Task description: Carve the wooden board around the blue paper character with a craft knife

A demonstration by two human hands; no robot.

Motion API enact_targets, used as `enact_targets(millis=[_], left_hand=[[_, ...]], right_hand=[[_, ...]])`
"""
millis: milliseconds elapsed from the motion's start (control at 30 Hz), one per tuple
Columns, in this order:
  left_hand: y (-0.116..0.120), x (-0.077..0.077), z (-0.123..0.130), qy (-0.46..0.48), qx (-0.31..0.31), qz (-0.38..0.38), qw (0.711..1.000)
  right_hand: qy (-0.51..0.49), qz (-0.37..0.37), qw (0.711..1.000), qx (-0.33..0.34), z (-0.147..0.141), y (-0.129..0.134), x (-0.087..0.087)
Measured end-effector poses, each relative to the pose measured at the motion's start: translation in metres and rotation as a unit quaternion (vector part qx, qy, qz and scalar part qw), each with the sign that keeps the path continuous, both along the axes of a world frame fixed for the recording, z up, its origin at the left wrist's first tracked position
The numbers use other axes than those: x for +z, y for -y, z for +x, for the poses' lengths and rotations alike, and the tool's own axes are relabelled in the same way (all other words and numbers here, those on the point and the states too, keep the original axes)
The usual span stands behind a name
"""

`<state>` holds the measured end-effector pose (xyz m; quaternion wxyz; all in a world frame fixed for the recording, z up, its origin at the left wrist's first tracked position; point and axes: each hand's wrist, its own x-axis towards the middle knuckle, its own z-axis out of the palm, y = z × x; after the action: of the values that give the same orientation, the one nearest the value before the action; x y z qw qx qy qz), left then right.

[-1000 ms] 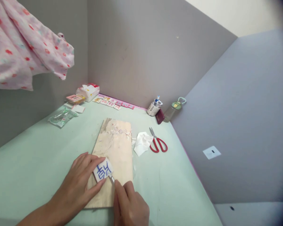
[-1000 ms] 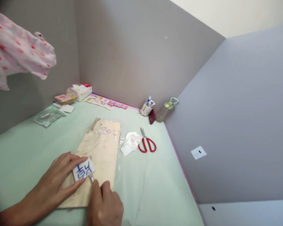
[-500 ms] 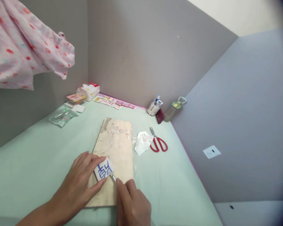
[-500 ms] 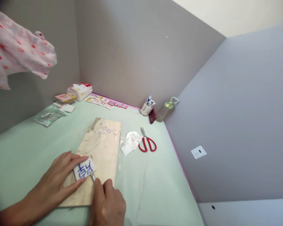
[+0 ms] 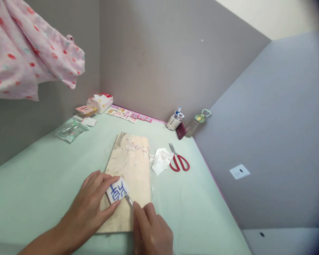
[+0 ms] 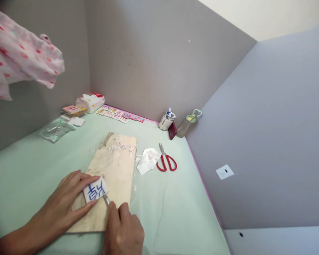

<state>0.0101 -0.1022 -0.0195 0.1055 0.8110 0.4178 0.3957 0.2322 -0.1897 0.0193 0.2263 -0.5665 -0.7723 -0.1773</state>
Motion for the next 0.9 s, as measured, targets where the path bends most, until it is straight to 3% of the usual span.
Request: enact_targets(millis=[467, 667, 900], left_hand=[[0.0, -0.002, 0.002, 0.006, 0.009, -0.005, 1.0], [-0.001, -0.001, 0.002, 0.011, 0.009, -0.011, 1.0], [-0.001, 0.001, 0.002, 0.016, 0.005, -0.009, 1.0]], right_hand=[[0.066, -0.004, 0.997, 0.031, 0.01, -0.005, 0.008], [0.019, -0.012, 0.996, 0.083, 0.021, -0.007, 0.019], [0.012, 0.0, 0.995, 0.094, 0.021, -0.014, 0.02]])
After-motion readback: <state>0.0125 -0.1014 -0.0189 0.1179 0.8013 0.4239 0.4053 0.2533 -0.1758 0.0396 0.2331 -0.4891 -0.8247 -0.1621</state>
